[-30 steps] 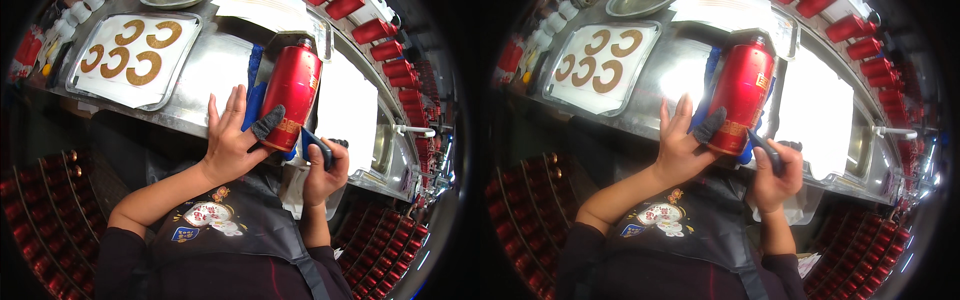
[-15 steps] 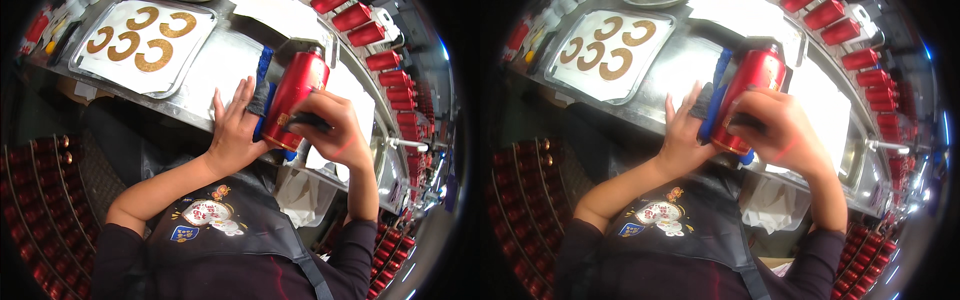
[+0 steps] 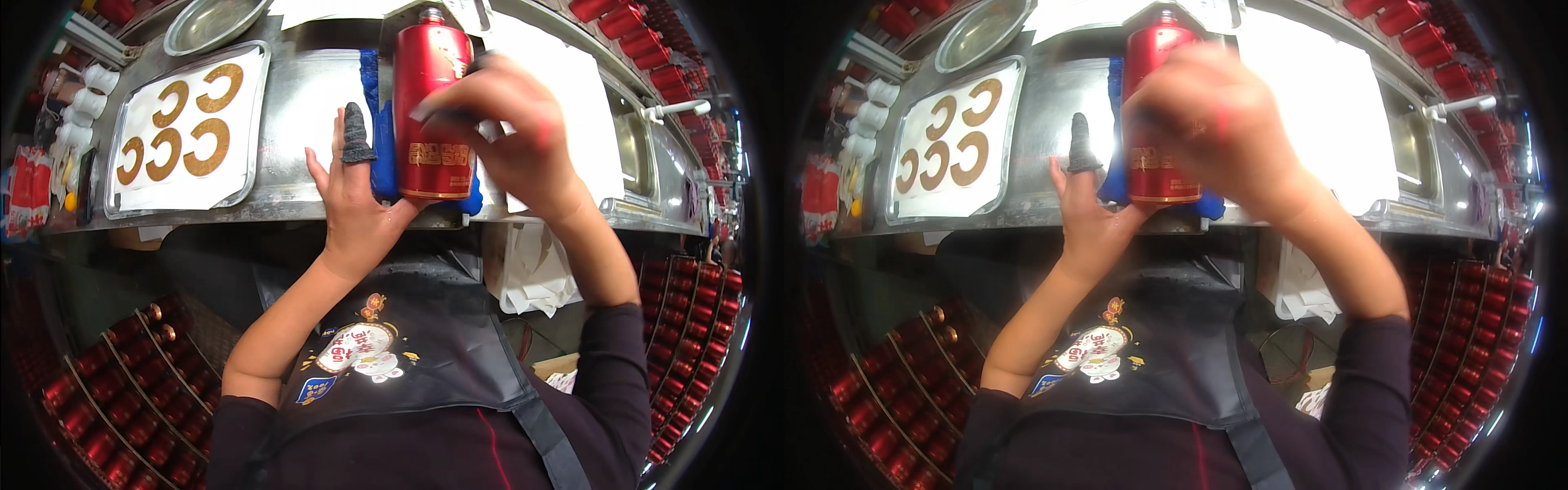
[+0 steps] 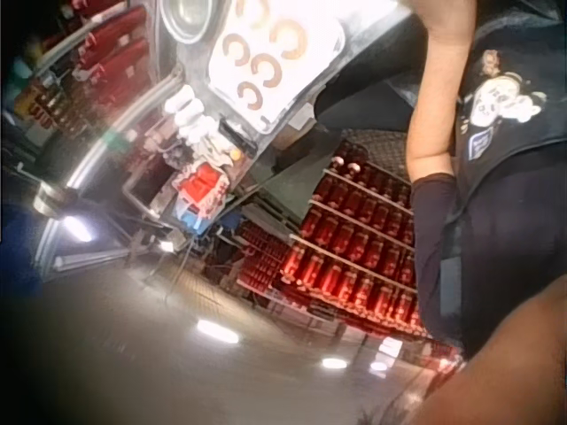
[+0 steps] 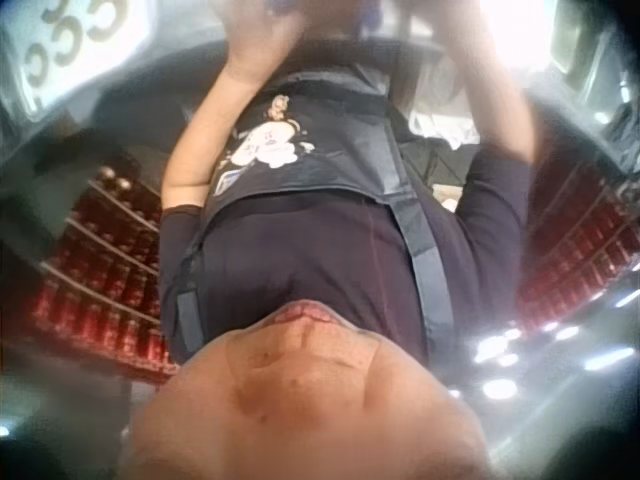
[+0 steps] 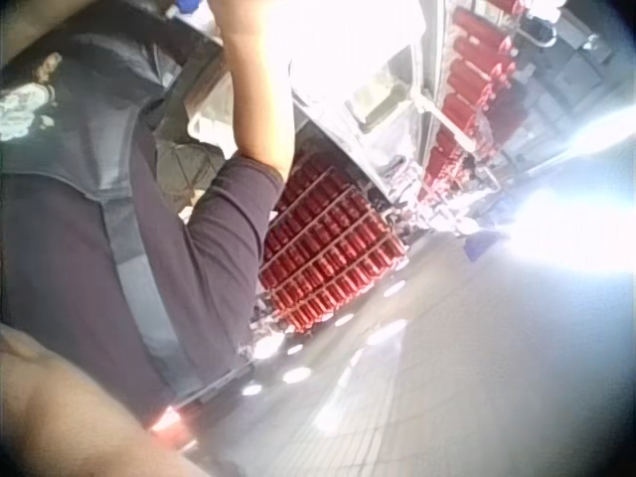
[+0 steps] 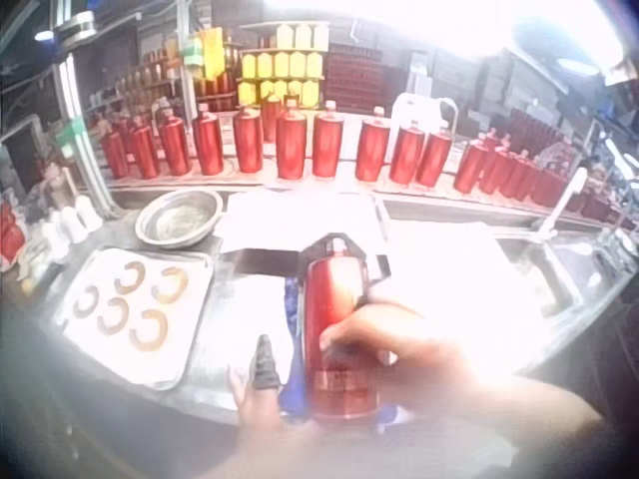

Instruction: The person picks up red cylindrical bottles, wipes them with a blue cloth, and applies gold crescent-shaped labels to the necks. The person handles each bottle one at a time, rotates it to align the label, and smooths it onto the surface.

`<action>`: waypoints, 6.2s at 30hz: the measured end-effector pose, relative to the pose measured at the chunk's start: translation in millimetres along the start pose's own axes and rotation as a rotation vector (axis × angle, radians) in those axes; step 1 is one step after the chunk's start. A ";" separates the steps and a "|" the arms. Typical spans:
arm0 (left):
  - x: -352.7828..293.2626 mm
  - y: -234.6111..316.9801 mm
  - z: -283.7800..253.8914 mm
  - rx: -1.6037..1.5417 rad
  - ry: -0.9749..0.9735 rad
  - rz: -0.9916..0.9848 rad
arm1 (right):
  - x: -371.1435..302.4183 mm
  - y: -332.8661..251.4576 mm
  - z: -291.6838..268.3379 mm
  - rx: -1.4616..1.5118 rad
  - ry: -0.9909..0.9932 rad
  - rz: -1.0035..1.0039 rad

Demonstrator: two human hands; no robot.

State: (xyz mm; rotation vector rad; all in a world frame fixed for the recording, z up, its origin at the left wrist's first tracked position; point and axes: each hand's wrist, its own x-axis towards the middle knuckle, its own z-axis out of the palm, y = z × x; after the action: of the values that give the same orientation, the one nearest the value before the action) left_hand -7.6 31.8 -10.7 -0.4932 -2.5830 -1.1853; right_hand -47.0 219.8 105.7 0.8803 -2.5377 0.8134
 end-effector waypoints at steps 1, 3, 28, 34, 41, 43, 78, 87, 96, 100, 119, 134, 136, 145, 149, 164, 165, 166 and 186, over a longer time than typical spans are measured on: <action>0.1 2.5 -1.1 -0.010 0.023 0.015 | -6.9 4.2 -6.2 -0.107 0.183 0.040; 2.0 8.1 -4.0 -0.040 0.041 0.020 | -36.2 -5.5 -0.5 0.058 0.226 -0.074; 18.6 20.6 -16.8 -0.061 -0.094 0.194 | 29.8 67.7 8.1 0.128 0.432 -0.016; 18.2 14.8 -16.6 -0.057 -0.159 0.142 | 6.6 28.0 4.9 0.311 0.217 -0.002; 17.0 7.6 -17.8 0.047 -0.183 0.202 | -4.2 51.5 8.8 0.110 0.338 -0.212; 16.8 4.4 -16.8 0.058 -0.230 0.198 | 0.2 52.9 11.4 0.271 0.314 -0.044; 1.8 -5.2 -5.9 -0.069 -0.138 0.164 | -91.1 -10.5 27.8 0.407 0.329 0.037; 4.3 -0.8 -10.7 -0.099 -0.164 0.142 | -103.7 -6.2 45.2 0.406 0.539 0.821; 46.5 -19.9 -6.3 -0.285 -0.101 0.043 | -40.6 13.5 24.3 0.309 0.513 0.575; 69.1 -26.8 2.8 -0.381 -0.100 -0.036 | -3.9 15.4 19.0 0.121 0.292 0.172; 173.4 -14.8 0.0 -0.376 -0.168 -0.267 | -93.6 58.6 -37.4 0.631 0.471 0.890; 101.0 -50.4 -126.2 -0.687 0.037 -0.124 | -61.2 -71.3 37.3 0.542 -0.111 0.302; 40.0 -74.4 -209.5 -0.784 0.080 -0.055 | -23.6 -95.6 54.1 0.544 -0.293 0.037; -319.9 -112.9 -363.8 0.527 0.767 -0.614 | 86.1 -182.1 139.9 0.267 -0.551 0.006; -433.4 -256.8 -323.5 0.784 0.870 -1.014 | 89.4 -138.3 134.1 0.116 -0.380 0.103; -636.9 -544.7 -307.8 0.813 0.960 -1.816 | 149.5 -75.7 76.4 -0.511 -0.386 0.416; -639.5 -550.9 -310.1 0.883 0.954 -1.800 | 151.0 -75.8 76.9 -0.512 -0.387 0.415; -644.7 -554.9 -312.6 0.890 0.931 -1.752 | 151.1 -75.8 76.9 -0.512 -0.386 0.415; -297.2 -439.9 -377.6 -0.239 1.450 -0.430 | 54.1 -67.2 46.8 -0.249 0.064 0.469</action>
State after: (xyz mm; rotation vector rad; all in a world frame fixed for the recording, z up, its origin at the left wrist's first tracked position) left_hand 118.1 -584.9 -179.0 0.7114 -1.2756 -1.2306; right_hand -50.0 123.1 122.2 0.1780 -2.7455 0.6126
